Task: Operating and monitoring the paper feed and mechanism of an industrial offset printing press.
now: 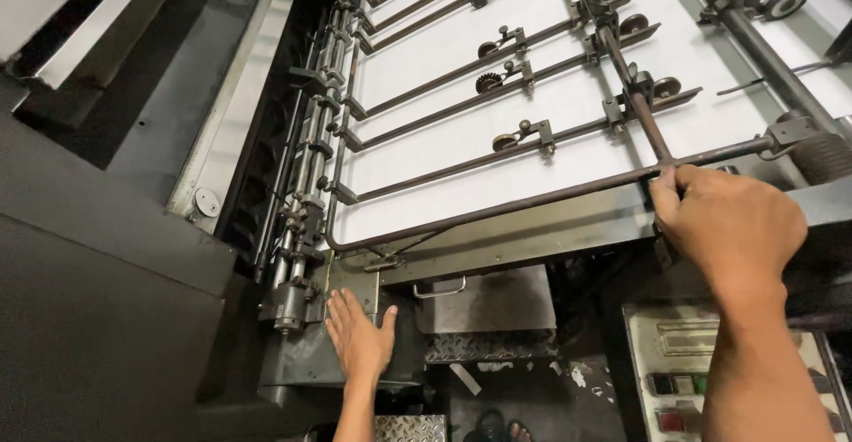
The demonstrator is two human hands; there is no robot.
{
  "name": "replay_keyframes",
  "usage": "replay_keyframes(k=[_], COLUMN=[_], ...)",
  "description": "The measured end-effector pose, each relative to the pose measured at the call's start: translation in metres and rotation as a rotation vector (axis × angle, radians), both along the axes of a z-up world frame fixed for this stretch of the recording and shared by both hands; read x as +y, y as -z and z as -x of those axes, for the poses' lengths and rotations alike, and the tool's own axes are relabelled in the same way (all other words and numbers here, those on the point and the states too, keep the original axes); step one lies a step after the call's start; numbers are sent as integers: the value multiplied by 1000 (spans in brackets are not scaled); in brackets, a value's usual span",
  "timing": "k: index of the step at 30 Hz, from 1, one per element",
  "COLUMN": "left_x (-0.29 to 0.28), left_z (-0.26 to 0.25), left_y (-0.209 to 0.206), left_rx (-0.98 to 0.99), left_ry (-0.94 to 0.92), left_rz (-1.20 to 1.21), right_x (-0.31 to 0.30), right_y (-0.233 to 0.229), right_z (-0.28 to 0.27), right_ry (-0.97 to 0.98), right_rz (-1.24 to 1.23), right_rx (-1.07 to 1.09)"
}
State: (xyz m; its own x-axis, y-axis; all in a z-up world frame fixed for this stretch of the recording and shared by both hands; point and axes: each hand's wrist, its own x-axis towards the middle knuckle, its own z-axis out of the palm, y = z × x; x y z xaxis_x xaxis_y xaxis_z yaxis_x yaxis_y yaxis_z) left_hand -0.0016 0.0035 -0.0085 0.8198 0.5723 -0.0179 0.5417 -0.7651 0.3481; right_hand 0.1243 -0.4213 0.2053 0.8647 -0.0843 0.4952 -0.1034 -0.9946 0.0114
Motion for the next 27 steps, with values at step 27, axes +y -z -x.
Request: replay_keyframes(k=[27], left_x=[-3], left_z=[3], left_y=[-8], left_rx=[-48], left_ry=[-18], left_rz=[47], right_x=[-64], right_y=[125], right_z=[-91], right_ry=[-419], right_rz=[-525], right_rx=[-10])
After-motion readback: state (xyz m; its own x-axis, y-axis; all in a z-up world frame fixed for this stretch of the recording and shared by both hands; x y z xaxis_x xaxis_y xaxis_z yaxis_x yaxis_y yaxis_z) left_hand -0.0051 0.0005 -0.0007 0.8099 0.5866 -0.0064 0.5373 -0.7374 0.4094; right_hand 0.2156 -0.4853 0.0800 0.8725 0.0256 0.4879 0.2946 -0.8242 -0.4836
